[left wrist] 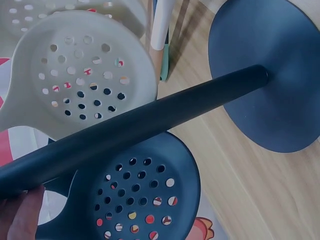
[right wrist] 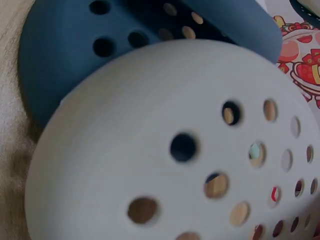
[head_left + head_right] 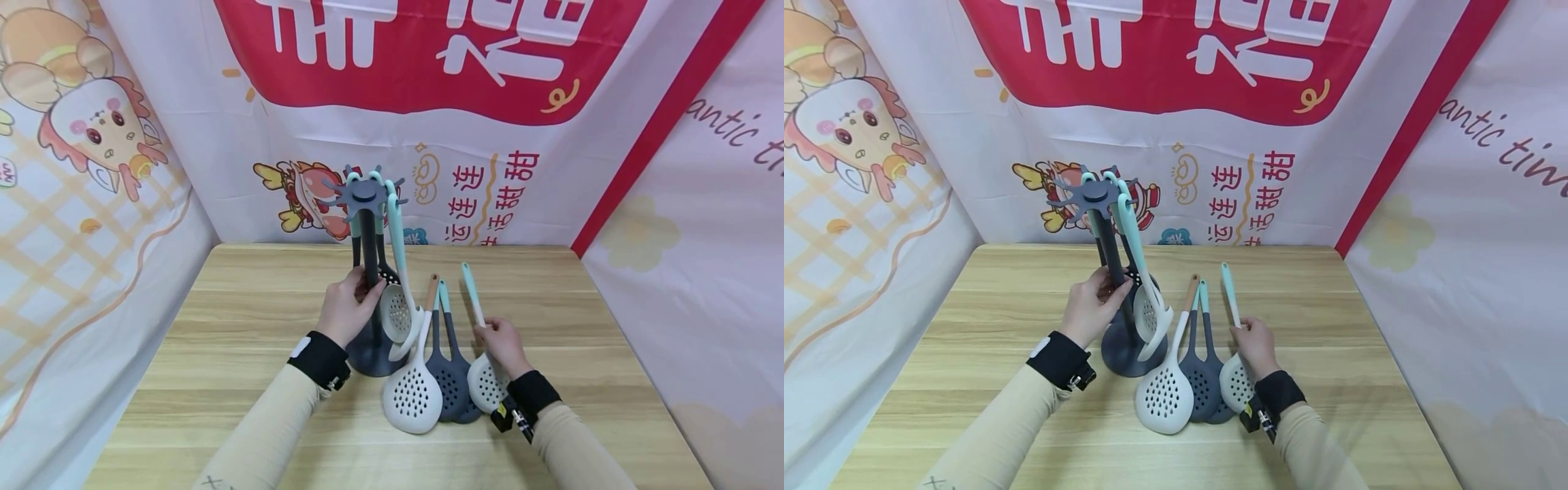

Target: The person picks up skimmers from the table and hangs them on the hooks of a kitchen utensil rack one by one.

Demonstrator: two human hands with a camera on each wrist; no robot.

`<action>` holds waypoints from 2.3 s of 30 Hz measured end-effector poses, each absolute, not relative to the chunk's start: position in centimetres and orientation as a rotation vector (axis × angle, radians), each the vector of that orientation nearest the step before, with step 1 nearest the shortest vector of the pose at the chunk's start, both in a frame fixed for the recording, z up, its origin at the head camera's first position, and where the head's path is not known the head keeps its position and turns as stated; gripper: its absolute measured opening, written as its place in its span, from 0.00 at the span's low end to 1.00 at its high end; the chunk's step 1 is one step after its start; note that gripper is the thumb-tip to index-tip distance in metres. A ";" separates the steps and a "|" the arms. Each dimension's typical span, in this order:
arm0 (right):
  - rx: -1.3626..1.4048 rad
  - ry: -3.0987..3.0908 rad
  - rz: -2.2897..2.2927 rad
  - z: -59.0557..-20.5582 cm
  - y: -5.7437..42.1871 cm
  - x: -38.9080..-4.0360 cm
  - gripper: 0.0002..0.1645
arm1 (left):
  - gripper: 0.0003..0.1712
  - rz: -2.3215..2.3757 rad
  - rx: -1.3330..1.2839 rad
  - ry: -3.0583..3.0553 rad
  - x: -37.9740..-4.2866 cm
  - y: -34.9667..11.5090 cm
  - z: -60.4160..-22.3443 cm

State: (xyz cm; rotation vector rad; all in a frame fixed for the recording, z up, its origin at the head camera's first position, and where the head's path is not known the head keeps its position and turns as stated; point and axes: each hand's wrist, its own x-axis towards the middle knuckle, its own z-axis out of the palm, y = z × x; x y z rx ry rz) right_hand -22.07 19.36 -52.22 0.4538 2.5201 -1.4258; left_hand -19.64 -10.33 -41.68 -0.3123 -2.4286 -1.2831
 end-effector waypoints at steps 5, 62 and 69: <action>0.437 2.542 -1.435 -51.7 19.2 -22.1 0.26 | 0.13 -1.328 -0.321 -2.427 -19.6 -10.4 -41.6; 0.255 2.683 -1.530 -48.8 17.7 -21.4 0.23 | 0.15 -1.358 -0.439 -2.196 -20.2 -10.9 -42.6; 0.264 2.645 -1.563 -48.5 17.6 -21.4 0.24 | 0.14 -1.343 -0.410 -2.161 -20.2 -10.6 -42.7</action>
